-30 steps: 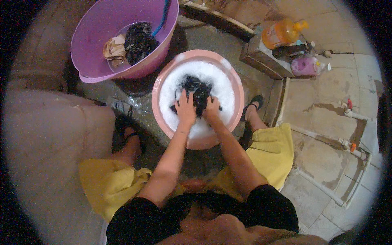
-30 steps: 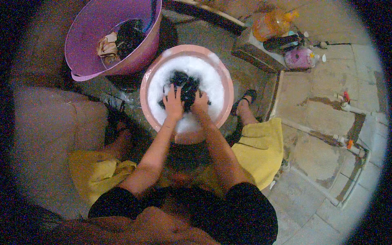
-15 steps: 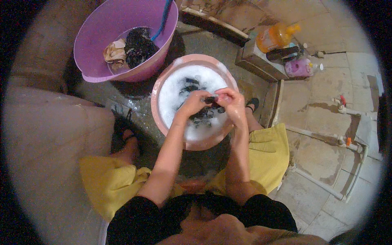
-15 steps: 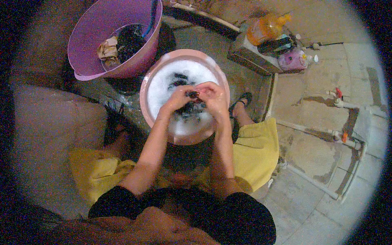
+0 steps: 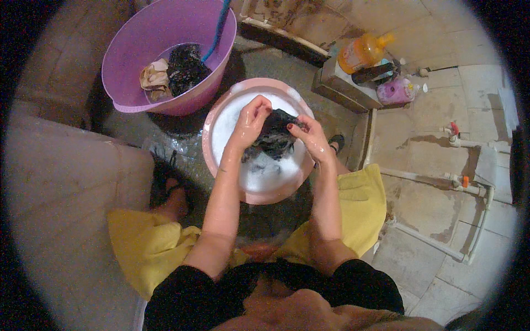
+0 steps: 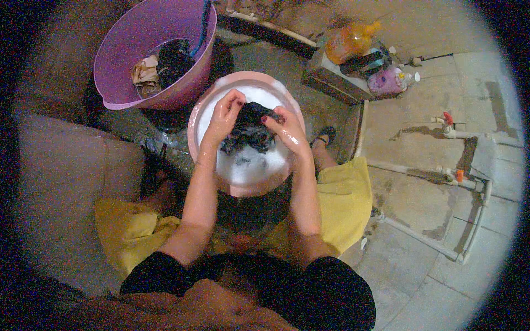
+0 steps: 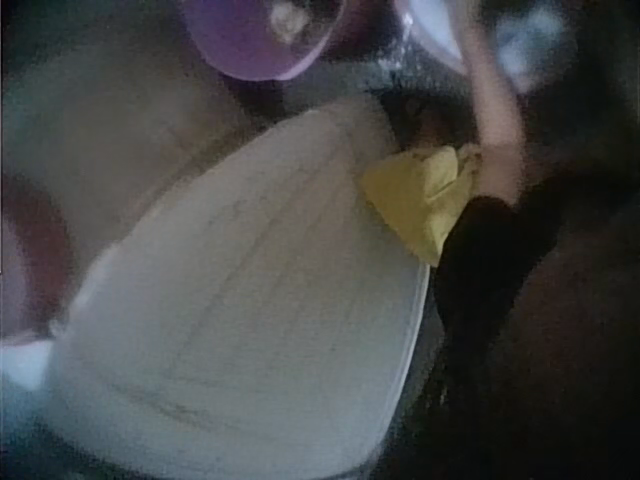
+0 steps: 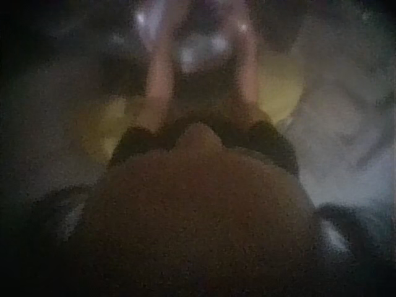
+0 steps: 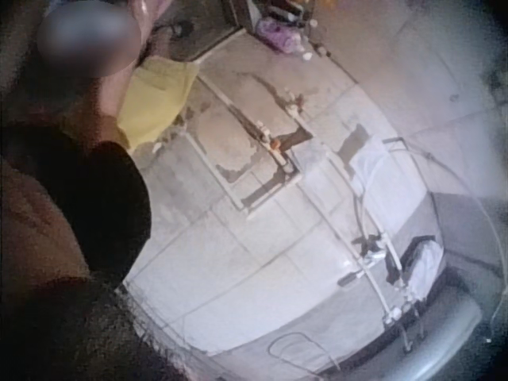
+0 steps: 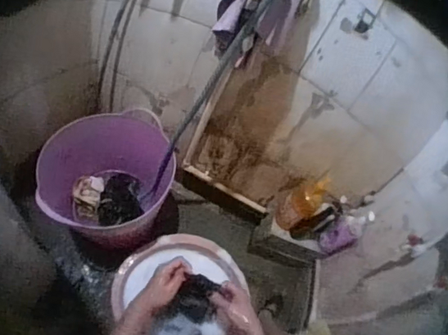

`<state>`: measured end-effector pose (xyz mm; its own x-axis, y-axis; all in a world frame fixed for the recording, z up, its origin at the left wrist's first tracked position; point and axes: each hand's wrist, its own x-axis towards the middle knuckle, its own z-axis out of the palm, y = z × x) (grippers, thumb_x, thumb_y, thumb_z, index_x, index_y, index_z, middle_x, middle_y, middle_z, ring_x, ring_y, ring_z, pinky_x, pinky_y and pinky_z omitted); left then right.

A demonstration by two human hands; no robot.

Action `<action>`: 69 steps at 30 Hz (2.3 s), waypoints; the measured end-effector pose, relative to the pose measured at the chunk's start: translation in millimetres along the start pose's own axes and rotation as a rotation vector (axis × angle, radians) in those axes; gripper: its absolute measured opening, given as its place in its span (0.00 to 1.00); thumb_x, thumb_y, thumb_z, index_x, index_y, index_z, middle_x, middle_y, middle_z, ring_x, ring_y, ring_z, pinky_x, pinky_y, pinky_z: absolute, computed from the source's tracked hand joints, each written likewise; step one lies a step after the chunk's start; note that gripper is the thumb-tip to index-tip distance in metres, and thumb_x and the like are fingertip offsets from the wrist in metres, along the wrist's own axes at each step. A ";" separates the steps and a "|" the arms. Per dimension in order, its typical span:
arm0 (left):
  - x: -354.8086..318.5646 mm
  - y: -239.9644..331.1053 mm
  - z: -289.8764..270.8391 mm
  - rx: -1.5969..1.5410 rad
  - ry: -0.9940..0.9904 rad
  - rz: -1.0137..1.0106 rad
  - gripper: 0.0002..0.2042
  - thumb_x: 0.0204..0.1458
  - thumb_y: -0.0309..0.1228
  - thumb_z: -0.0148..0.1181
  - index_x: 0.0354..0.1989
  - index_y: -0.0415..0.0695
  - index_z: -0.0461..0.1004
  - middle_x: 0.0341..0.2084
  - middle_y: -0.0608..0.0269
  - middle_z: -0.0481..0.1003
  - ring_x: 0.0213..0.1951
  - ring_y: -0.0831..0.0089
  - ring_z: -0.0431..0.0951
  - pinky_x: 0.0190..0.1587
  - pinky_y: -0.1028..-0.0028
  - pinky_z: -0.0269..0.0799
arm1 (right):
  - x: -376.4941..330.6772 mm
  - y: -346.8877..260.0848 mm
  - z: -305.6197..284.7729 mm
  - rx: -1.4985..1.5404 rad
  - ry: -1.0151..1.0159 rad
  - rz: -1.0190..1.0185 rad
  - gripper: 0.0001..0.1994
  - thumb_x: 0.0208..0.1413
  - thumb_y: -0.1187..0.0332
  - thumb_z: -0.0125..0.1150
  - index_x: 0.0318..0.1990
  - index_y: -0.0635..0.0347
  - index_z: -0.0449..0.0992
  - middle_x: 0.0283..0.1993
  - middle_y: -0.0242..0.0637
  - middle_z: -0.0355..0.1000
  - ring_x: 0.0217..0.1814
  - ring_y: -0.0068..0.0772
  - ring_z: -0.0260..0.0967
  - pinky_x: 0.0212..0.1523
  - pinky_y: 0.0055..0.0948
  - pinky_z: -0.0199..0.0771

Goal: The person washes several pieces of clothing in a basin of soapy water by hand, scrubbing, wringing, and rinsing them one by one.

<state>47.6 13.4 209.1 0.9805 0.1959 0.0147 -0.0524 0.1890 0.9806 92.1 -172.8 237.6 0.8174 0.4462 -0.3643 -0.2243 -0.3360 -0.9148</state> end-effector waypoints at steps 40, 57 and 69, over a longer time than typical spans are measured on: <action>-6.0 11.7 -14.6 0.165 -0.011 0.028 0.04 0.51 0.26 0.55 0.31 0.39 0.70 0.23 0.73 0.69 0.29 0.85 0.66 0.34 0.82 0.63 | -25.9 -56.8 -54.8 0.074 0.052 -0.190 0.10 0.59 0.65 0.51 0.37 0.63 0.73 0.32 0.24 0.69 0.35 0.16 0.62 0.37 0.19 0.63; -26.0 155.0 28.9 0.468 -0.165 0.208 0.10 0.46 0.31 0.64 0.30 0.39 0.71 0.22 0.71 0.71 0.28 0.81 0.67 0.33 0.78 0.64 | -83.1 -102.9 -92.7 0.310 0.130 -0.379 0.06 0.55 0.69 0.55 0.36 0.60 0.75 0.32 0.22 0.71 0.35 0.12 0.63 0.37 0.16 0.61; -62.7 40.3 29.7 1.016 -0.193 0.139 0.11 0.44 0.27 0.60 0.36 0.37 0.74 0.23 0.50 0.75 0.28 0.59 0.76 0.36 0.66 0.69 | -78.6 -94.6 -94.5 0.300 0.157 -0.536 0.07 0.50 0.70 0.59 0.28 0.67 0.75 0.26 0.26 0.71 0.30 0.16 0.63 0.33 0.19 0.62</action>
<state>-10.3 -19.9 253.6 0.9963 -0.0202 0.0833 -0.0710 -0.7398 0.6691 99.2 -254.5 369.3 0.9205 0.3530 0.1673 0.1177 0.1576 -0.9805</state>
